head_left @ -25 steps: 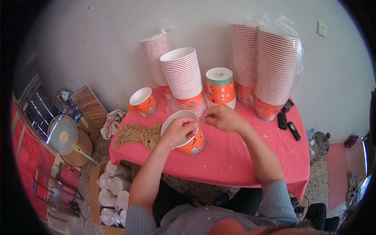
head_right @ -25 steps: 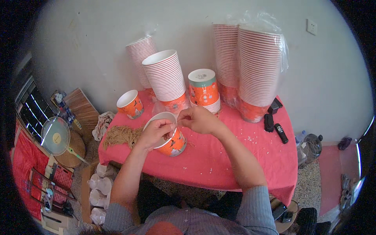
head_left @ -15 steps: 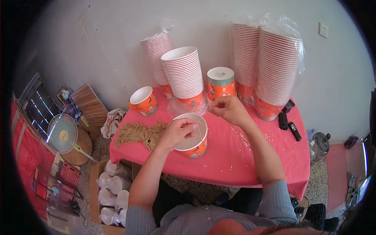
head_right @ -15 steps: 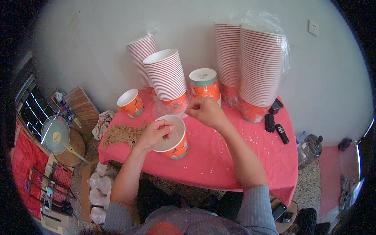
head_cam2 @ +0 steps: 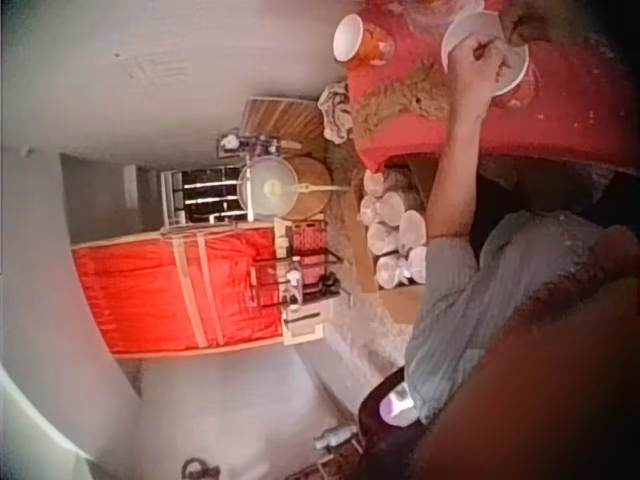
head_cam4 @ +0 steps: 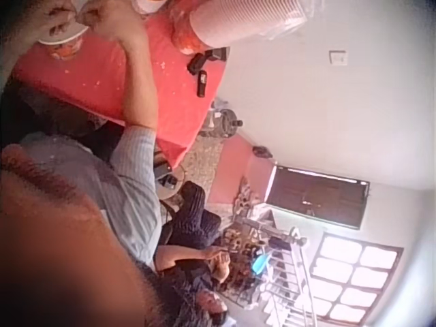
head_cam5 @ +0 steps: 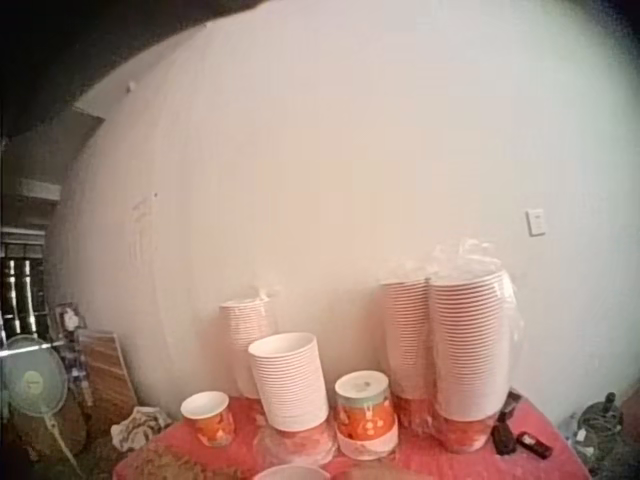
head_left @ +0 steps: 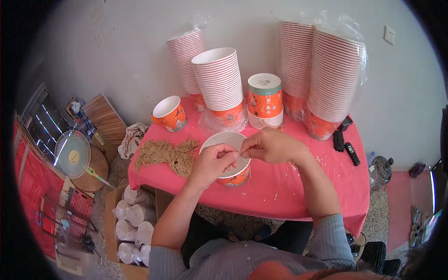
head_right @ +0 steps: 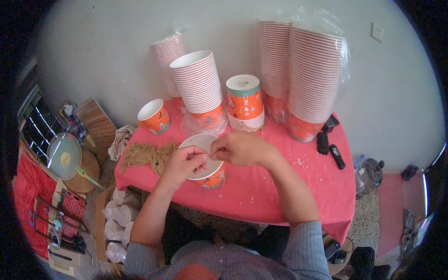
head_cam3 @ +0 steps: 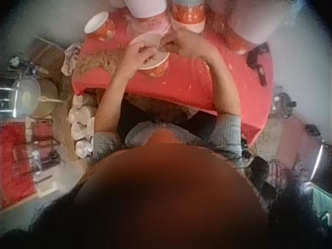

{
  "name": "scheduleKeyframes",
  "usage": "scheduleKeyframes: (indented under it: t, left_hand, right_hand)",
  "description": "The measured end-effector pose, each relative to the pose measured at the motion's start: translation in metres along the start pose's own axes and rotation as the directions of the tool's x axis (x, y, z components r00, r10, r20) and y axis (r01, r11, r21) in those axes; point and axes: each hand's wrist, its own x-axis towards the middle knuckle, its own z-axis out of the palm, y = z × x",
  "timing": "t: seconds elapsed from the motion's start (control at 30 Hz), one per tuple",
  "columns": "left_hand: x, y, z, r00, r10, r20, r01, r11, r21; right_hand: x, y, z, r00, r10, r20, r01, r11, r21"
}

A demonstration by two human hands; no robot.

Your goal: Threading and tying elastic strings through pre-punched holes in decorative paper cups for assembly.

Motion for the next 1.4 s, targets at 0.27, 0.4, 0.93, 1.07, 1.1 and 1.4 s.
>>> scheduleKeyframes:
  t: [0.27,0.4,0.93,1.07,1.1,1.4]
  left_hand:
    - [-0.011,0.003,0.001,0.993,-0.006,-0.118,-0.009,0.991,-0.130]
    - [-0.015,0.004,0.002,0.995,-0.039,-0.094,0.011,0.959,-0.284]
    - [-0.044,0.001,0.039,0.977,0.067,-0.203,-0.054,0.996,0.068]
    - [-0.054,-0.001,0.048,0.976,0.111,-0.188,-0.111,0.994,0.013]
    - [-0.055,-0.001,0.049,0.976,0.110,-0.189,-0.109,0.994,0.013]
    - [-0.064,-0.005,0.047,0.982,0.091,-0.163,-0.098,0.995,-0.034]
  right_hand:
    - [-0.001,-0.013,-0.004,0.996,0.077,-0.034,-0.083,0.973,-0.215]
    - [-0.001,-0.004,0.001,0.989,0.091,-0.115,-0.122,0.946,-0.300]
    - [-0.020,-0.037,0.006,0.998,0.057,-0.008,-0.056,0.939,-0.338]
    - [-0.018,-0.040,0.000,0.998,0.037,0.057,-0.025,0.978,-0.205]
    - [-0.017,-0.039,0.000,0.998,0.037,0.058,-0.025,0.979,-0.204]
    - [-0.007,-0.036,0.005,0.997,0.043,0.063,-0.042,0.999,-0.020]
